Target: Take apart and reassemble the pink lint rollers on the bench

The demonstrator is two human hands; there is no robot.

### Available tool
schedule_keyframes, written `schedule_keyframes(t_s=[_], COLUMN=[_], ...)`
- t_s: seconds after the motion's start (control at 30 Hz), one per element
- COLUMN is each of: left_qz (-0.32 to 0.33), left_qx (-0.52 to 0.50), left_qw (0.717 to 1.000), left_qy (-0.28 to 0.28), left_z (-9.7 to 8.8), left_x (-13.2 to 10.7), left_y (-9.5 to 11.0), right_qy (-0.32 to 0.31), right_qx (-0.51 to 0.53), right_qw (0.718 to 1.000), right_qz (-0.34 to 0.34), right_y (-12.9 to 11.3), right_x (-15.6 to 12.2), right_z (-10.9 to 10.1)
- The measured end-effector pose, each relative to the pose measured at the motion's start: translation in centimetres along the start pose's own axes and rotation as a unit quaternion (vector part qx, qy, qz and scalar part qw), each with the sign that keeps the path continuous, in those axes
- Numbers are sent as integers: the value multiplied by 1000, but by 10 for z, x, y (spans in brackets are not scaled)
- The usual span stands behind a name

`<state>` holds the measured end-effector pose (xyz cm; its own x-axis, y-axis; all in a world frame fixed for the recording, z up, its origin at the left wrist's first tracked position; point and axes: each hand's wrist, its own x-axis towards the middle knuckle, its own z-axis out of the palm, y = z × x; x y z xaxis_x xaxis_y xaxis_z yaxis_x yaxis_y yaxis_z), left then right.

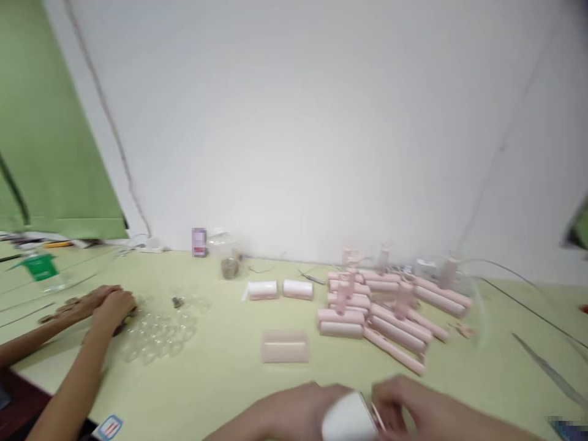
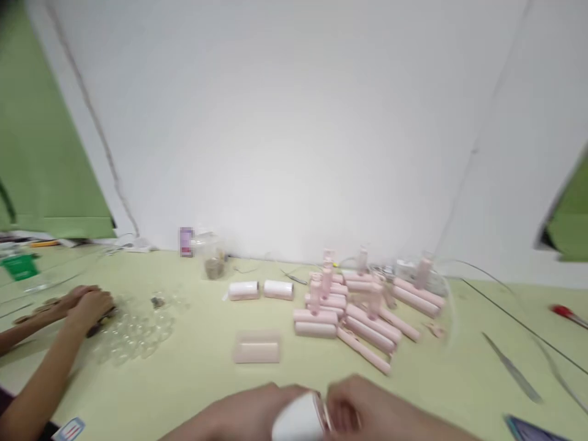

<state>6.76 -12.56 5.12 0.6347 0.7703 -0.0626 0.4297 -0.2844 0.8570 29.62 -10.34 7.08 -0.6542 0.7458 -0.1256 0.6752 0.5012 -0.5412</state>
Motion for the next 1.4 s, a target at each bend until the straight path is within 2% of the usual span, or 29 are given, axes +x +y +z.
schedule_keyframes(t_s=[0.03,0.17,0.27,0.33,0.43,0.5,0.53,0.57,0.6,0.67,0.73,0.87,0.97,1.07,1.17,1.3,1.4], left_qz=[-9,-56,-53,-48,-33,-31,-50,-80,-115,-133,-96,-16,0,10,22,25,19], left_qx=[3,-9,-73,-100,-47,29,61,73,58,6,-26,-92,-121,-139,-155,-174,-176], left_qw=[1000,998,995,992,991,978,963,951,948,957,970,986,982,978,978,977,978], left_qy=[-7,29,48,62,118,203,257,288,289,259,221,141,148,154,137,120,114], left_z=[-2,-3,7,10,-5,-27,-40,-51,-59,-64,-51,3,30,35,30,27,29], left_x=[2,2,-2,-5,-17,-28,-32,-36,-37,-31,-17,17,33,37,34,32,32], left_y=[2,12,18,17,4,-15,-26,-37,-47,-61,-63,-50,-44,-43,-39,-32,-33], right_qy=[-32,14,46,59,93,141,174,208,239,286,303,272,226,205,182,155,146], right_qx=[45,166,225,292,412,439,428,404,375,316,264,130,-17,-135,-185,-183,-151], right_qw=[998,986,973,954,906,887,887,891,896,904,916,953,972,968,963,968,976], right_qz=[-14,-15,-24,-40,-36,-24,-22,-23,-23,-17,-7,-38,-65,-61,-73,-80,-61], right_y=[1,-2,-9,-10,-6,-1,2,5,6,6,2,-13,-19,-19,-18,-15,-16], right_x=[3,9,10,13,19,22,22,21,20,16,13,14,17,20,24,30,30], right_z=[-6,-15,-2,10,20,18,13,8,2,-10,-18,-14,-3,4,5,12,28])
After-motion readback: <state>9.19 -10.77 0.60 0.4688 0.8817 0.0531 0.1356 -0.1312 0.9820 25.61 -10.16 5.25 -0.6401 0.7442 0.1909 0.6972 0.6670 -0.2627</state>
